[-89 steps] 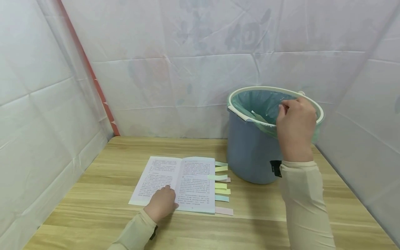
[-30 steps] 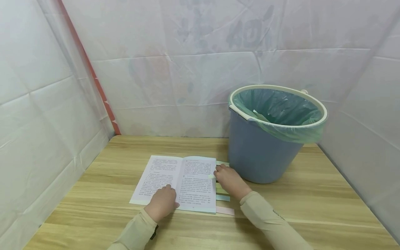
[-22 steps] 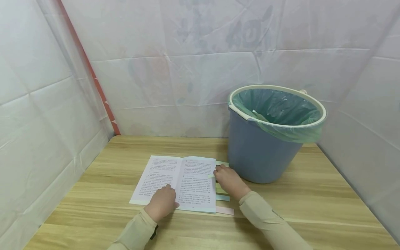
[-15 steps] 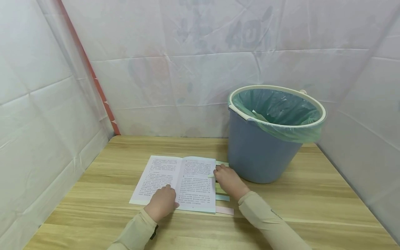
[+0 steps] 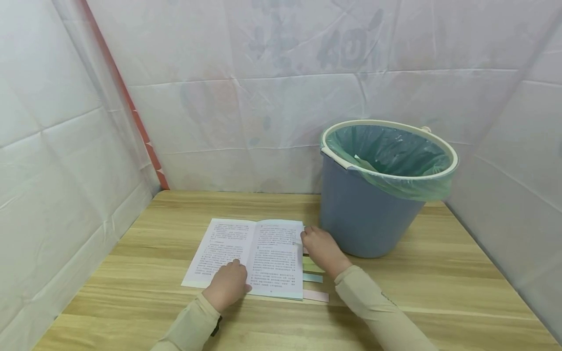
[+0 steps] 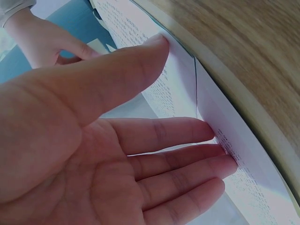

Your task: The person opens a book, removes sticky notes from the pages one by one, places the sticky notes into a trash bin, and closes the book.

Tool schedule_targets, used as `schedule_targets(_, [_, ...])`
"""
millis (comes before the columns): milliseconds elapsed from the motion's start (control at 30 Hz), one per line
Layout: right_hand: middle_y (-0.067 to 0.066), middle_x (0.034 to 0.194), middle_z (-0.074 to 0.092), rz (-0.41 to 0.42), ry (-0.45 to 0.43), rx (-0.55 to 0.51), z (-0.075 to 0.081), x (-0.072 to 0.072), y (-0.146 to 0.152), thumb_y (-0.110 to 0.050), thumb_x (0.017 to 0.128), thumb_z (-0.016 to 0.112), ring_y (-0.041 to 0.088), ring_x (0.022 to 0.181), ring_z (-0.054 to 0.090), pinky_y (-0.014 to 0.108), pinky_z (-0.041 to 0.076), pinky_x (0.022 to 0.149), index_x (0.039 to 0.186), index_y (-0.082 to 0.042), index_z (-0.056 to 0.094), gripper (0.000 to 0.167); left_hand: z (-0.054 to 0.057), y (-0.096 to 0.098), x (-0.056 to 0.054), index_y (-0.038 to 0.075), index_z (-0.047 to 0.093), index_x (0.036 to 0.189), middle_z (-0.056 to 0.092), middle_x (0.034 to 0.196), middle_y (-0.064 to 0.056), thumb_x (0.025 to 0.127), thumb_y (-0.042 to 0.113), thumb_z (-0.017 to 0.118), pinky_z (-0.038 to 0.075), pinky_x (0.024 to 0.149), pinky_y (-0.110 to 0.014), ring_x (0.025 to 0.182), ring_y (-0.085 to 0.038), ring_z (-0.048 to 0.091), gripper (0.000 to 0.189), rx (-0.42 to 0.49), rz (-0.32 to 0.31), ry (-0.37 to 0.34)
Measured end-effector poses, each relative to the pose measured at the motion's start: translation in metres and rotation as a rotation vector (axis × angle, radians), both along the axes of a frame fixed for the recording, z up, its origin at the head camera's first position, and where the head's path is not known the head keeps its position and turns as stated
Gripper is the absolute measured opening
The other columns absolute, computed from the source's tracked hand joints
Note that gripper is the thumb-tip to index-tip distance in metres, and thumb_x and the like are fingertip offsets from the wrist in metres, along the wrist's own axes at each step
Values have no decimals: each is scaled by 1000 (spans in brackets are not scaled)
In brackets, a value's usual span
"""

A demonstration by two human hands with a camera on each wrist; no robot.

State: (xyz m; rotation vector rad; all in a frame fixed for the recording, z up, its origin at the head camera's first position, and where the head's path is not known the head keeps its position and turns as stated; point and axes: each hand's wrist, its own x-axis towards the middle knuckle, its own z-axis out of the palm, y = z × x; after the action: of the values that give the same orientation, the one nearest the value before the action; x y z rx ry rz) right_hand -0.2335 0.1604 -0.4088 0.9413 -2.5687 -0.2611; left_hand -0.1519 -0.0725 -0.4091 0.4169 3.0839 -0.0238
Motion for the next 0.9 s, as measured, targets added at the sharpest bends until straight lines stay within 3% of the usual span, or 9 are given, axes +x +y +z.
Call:
schedule_targets(267, [11, 82, 61, 40, 26, -90, 17, 3, 0, 11, 73, 75, 23, 75, 57, 31, 52, 62, 85, 4, 65, 17, -2, -1, 1, -6, 69, 86, 58, 79, -12, 76, 32, 79, 50, 71, -34, 75, -24, 59, 41, -9, -13, 16])
schedule_targets(500, [9, 82, 58, 113, 107, -183, 55, 14, -3, 12, 75, 73, 23, 74, 54, 31, 49, 62, 82, 2, 63, 16, -3, -1, 0, -6, 69, 88, 59, 83, -14, 76, 32, 79, 50, 72, -35, 77, -25, 60, 41, -4, -10, 5])
schedule_targets(633, [12, 85, 57, 247, 222, -325, 88, 23, -2, 16, 75, 66, 26, 77, 55, 37, 50, 66, 85, 3, 63, 16, -4, -2, 0, -5, 69, 87, 60, 83, -14, 76, 32, 79, 50, 73, -36, 77, -25, 59, 40, 3, -11, 3])
schedule_targets(767, [18, 87, 59, 382, 408, -474, 124, 32, 4, 14, 81, 56, 34, 77, 57, 44, 51, 67, 92, 7, 64, 15, -4, -2, 0, -5, 69, 87, 59, 81, -13, 76, 32, 79, 50, 72, -36, 76, -25, 59, 40, -2, -15, 10])
schedule_targets(833, [20, 87, 60, 387, 512, -548, 141, 35, 10, 13, 83, 56, 37, 76, 57, 47, 50, 66, 94, 7, 64, 15, -4, -2, 0, -5, 69, 87, 59, 81, -13, 76, 32, 79, 50, 72, -35, 76, -25, 59, 40, -7, -19, 18])
schedule_targets(900, [21, 86, 60, 337, 574, -618, 158, 37, 18, 13, 85, 58, 40, 75, 56, 49, 49, 65, 94, 7, 64, 13, -4, -2, 0, -5, 69, 86, 59, 80, -13, 76, 32, 79, 50, 71, -35, 75, -24, 59, 40, -11, -24, 26])
